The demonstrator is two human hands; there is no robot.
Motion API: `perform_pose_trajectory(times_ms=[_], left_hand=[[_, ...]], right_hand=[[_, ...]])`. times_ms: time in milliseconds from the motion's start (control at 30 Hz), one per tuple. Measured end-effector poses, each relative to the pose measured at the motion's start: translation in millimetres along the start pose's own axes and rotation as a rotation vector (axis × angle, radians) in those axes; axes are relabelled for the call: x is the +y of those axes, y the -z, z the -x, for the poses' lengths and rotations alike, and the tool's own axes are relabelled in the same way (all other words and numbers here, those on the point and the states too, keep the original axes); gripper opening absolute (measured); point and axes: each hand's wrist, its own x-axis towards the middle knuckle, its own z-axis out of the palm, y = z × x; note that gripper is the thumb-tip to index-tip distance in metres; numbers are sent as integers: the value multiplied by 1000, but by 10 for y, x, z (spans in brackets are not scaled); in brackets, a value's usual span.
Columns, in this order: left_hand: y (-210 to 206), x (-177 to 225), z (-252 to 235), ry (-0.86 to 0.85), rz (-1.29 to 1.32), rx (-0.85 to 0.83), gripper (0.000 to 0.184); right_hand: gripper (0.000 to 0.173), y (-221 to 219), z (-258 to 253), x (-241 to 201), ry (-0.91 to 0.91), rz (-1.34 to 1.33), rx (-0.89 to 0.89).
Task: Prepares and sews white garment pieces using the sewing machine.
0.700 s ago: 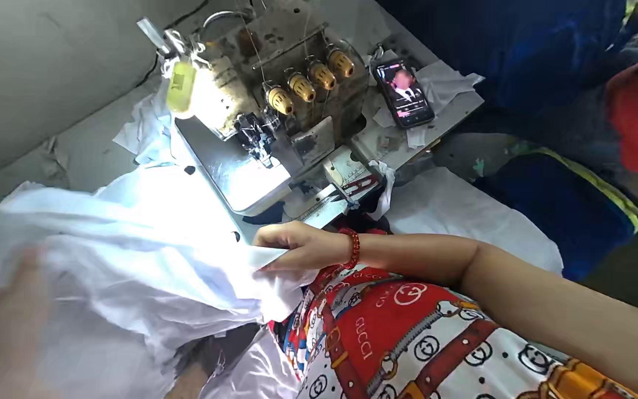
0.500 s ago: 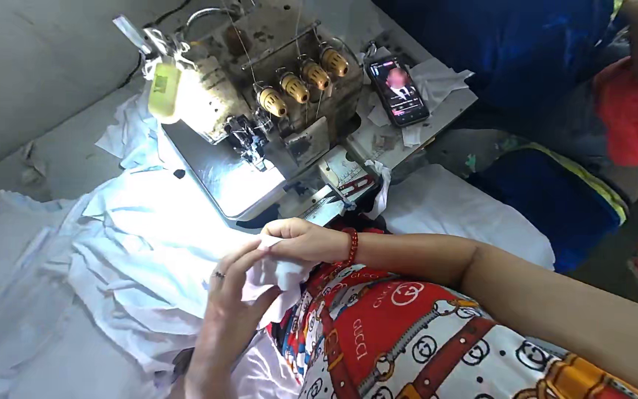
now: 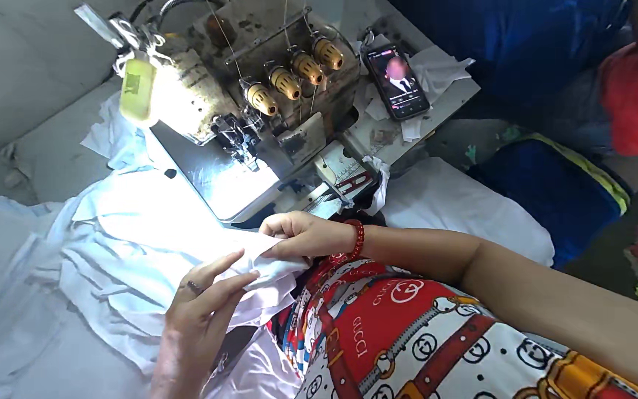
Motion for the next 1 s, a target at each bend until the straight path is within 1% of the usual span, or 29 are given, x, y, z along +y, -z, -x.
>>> perform_pose_trajectory(times_ms=[100,167,267,333,400,433,500,567,600,667,700,767,800,833,867,933,1000], left_hand=[[49,107,-57,18,-60,25,25],[40,199,-118,30,-38,43,27],[9,213,-188,42,-17,64,27],[16,153,-216,66,-55,76,31],[48,83,-222,95,-106,56,35],[64,64,-221,109,-117,44,36],[86,76,-219,120,-101,25,38],[88,119,-222,130,-31,29,37],[88,139,-222,151,28,36,33],[102,179,-224,242,169,41,23],[122,190,-222,288,242,28,22],[176,169,-208,327,330,-4,17],[211,128,-193,314,320,-25,11],[244,76,-178,286,284,-44,10],[267,27,-168,260,241,-49,16],[275,-27,-167,232,167,-19,23],[245,-30,-188,236,159,57,18]], right_hand=[[15,16,2,-53,-17,45,22],[14,23,-10,-91,25,119,30],[15,67,-22,-120,183,331,57],[15,126,-38,-101,308,494,80],[16,184,-55,-65,385,589,84],[17,203,-61,-54,390,604,83],[18,204,-45,-87,304,568,71],[19,155,-16,-173,151,418,41],[18,127,-8,-206,97,341,30],[15,87,-4,-242,57,239,19],[13,78,-4,-251,50,213,21],[17,84,-2,-253,28,196,30],[20,91,4,-250,15,192,38],[23,95,10,-243,1,180,50],[25,98,14,-239,-12,164,56],[25,98,5,-222,-26,120,61],[22,86,-7,-216,-6,55,59]])
